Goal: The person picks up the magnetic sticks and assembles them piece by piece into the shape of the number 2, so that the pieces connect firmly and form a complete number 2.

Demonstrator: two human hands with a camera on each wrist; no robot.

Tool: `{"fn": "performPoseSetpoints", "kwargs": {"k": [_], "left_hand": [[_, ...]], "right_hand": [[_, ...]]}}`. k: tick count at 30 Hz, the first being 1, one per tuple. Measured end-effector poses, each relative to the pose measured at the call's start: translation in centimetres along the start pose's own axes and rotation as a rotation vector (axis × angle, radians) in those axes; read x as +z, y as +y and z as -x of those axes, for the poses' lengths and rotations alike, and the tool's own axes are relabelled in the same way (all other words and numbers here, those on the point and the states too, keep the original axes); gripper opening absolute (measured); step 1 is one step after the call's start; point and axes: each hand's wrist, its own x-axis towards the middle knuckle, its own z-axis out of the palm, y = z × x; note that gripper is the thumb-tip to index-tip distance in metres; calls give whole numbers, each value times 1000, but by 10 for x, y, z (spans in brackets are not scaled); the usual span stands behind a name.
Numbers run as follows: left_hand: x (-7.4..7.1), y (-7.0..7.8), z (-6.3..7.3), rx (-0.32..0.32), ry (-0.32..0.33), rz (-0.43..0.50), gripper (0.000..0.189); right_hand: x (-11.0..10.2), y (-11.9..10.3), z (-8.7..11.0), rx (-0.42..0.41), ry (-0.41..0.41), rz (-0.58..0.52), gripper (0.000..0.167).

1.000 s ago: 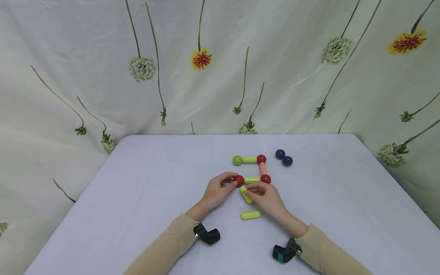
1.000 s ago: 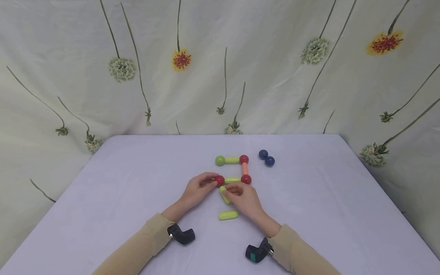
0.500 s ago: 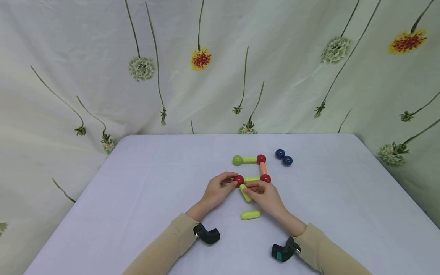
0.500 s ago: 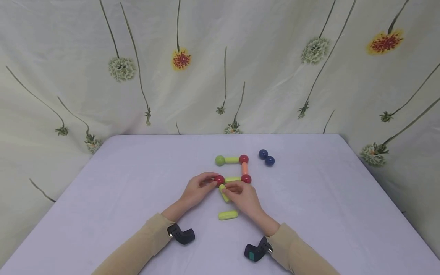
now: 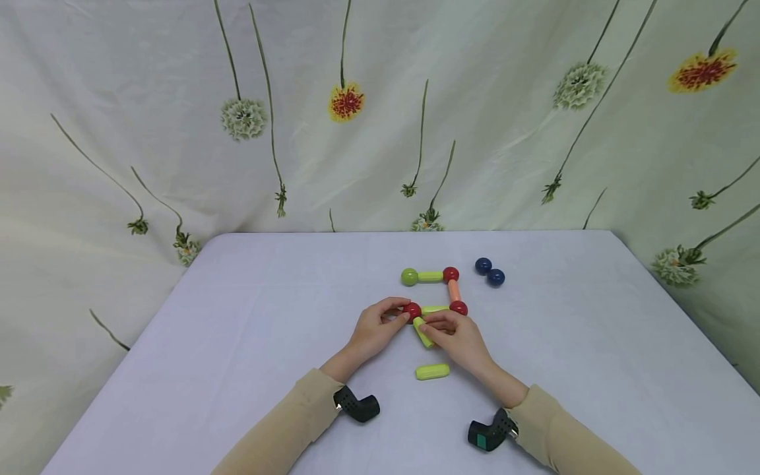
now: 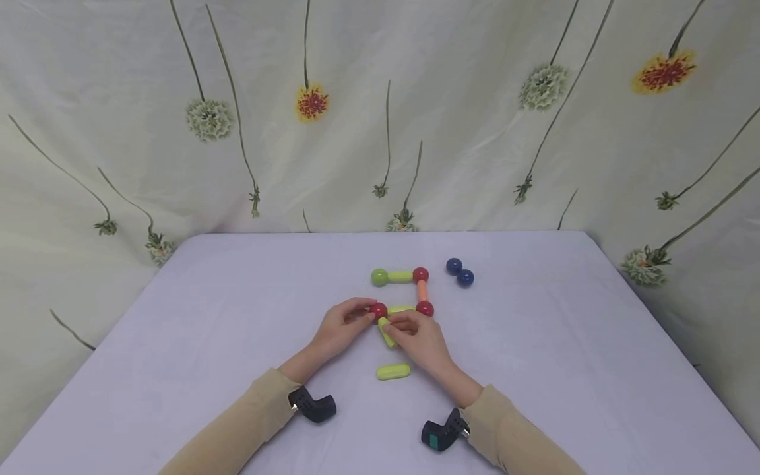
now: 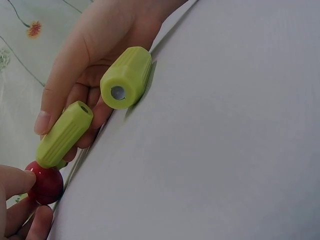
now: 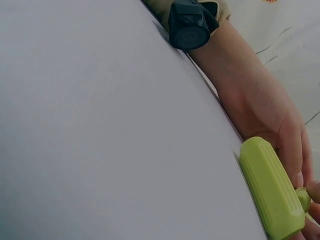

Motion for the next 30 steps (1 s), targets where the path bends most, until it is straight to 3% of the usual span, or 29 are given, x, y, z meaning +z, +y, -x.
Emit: {"fn": "performPoseSetpoints", "kwargs": {"k": [30], "left_hand": [[0,1,1,10,-4,8,26]], "right_hand": [[0,1,0,21,9,-19,23]]}}
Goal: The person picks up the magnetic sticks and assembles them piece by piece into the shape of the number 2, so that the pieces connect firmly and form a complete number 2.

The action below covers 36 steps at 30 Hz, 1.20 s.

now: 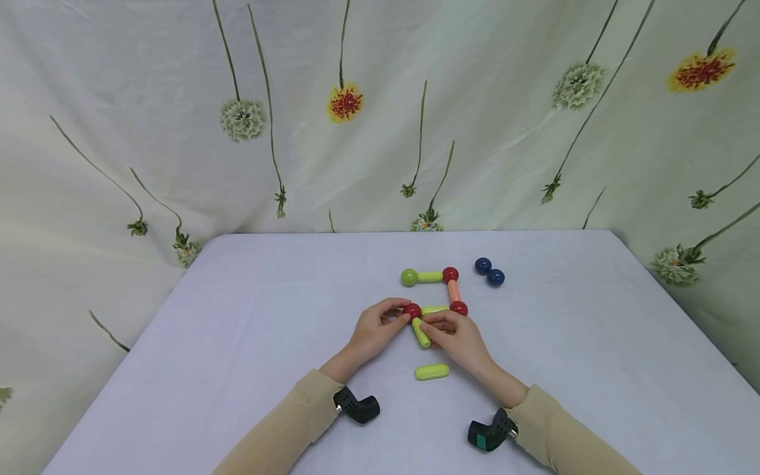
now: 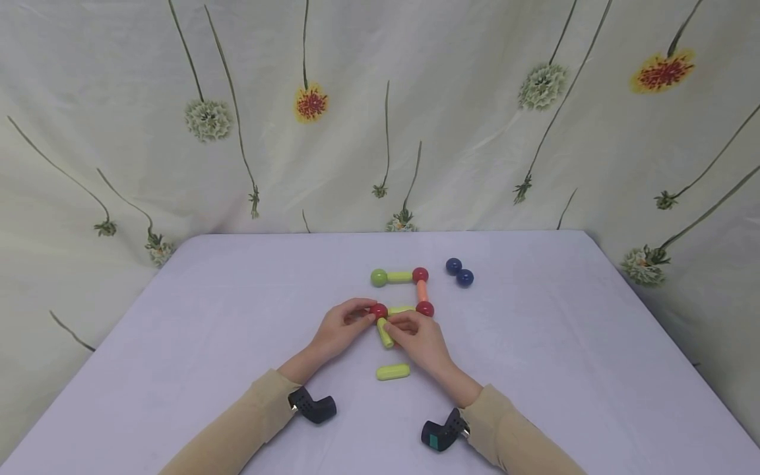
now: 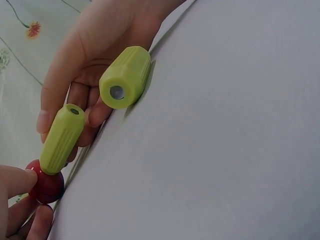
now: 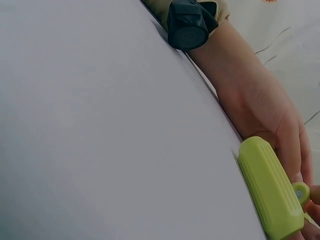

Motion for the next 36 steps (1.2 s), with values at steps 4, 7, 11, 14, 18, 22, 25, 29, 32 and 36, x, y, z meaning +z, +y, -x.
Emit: {"fn": "performPoseSetpoints", "kwargs": {"k": [4,7,11,14,18,22,25,29,32,36], "left_hand": [[0,0,0,0,2,-9,26],[1,0,-1,-1,3,-18,26],[1,-1,-1,3,-2,-22,26],[1,-1,-1,10,-7,-20,26],[1,-2,-1,15,-7,-25,26],[1,-2,-1,14,-4,-34,26],[1,-2,-1,9,-2,-36,26],[0,-1,-1,3,-2,-36,26],[0,-1,-1,-1,-2,-38,26],[0,-2,-1,-3,-1,-42,26]], "right_hand": [[0,0,0,15,7,9,21],[0,0,1,20,-4,-2,21],[-1,0,3,6,-42,-44,23],[-1,0,3,-7,-65,-67,24],[-1,0,3,-22,-88,-71,28],[-1,0,3,-26,-102,-57,30],[-1,0,3,-27,-108,-48,30],[-1,-1,3,-32,-116,-39,31],[-1,-1,3,-36,-117,-30,32],[0,-1,3,-36,-116,-22,32]]}}
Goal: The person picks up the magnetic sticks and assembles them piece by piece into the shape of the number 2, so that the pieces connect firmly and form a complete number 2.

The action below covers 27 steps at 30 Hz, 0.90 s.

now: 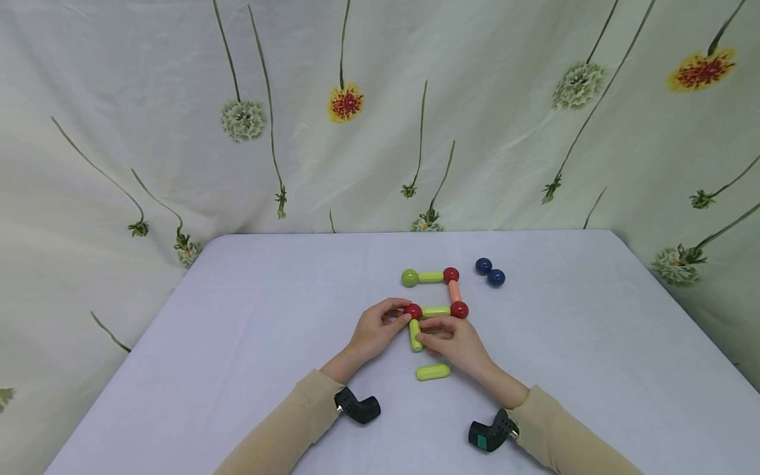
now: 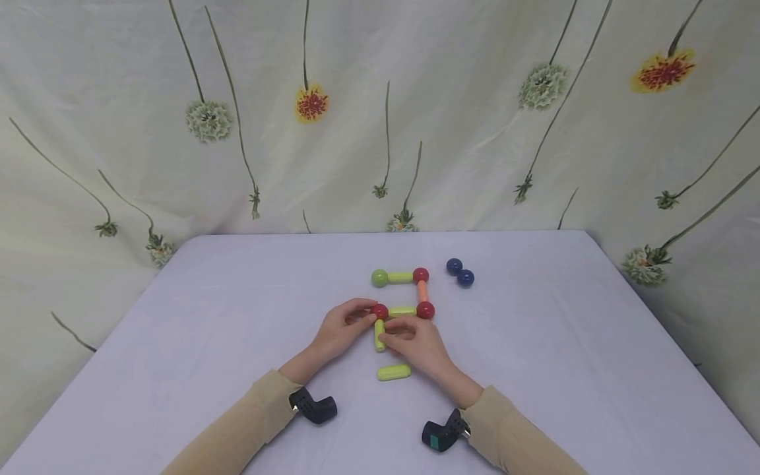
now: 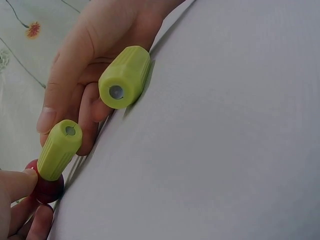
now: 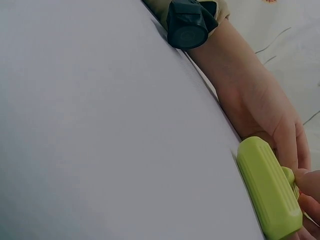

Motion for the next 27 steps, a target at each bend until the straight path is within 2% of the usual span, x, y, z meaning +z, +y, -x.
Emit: {"fn": "performPoseSetpoints", "kwargs": {"k": [11,19,27], "left_hand": [[0,0,0,-2,-6,6,26],[1,0,-1,-14,-5,4,27],[1,0,-1,-10,-4,9,27]], "right_hand": [[-7,-3,-2,34,-25,33,30],[-31,-10,-8,35,67,25,27],[-56,-11,-17,73,225,60,30]]}}
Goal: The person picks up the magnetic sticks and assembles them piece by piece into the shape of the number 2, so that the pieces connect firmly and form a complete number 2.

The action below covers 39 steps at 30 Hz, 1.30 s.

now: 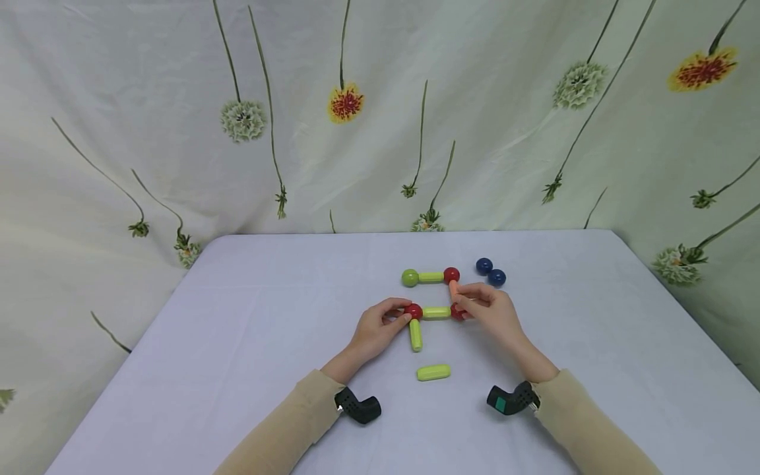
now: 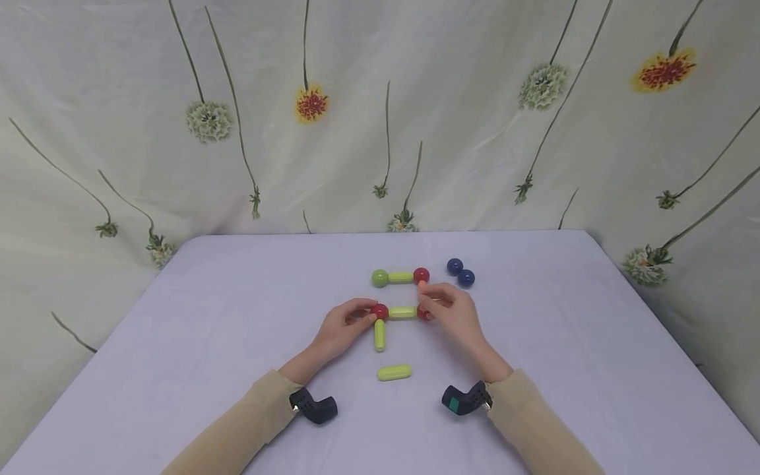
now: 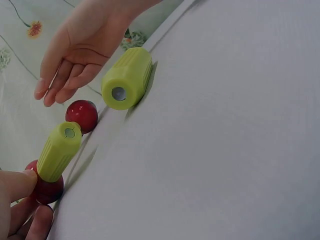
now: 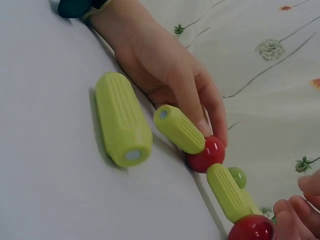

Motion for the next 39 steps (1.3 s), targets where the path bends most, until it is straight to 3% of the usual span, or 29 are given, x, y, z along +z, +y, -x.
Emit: {"fn": "performPoseSetpoints", "kwargs": {"k": [11,19,39], "left_hand": [[0,1,0,11,7,1,27],[-1,2,-2,11,9,3,27],[-2,1,-7,39,16,35,27]], "right_hand": [[-29,13,-12,9,194,18,33],[-35,23,-18,30,311,58,33],[-37,40,-28,115,306,31,50]]}}
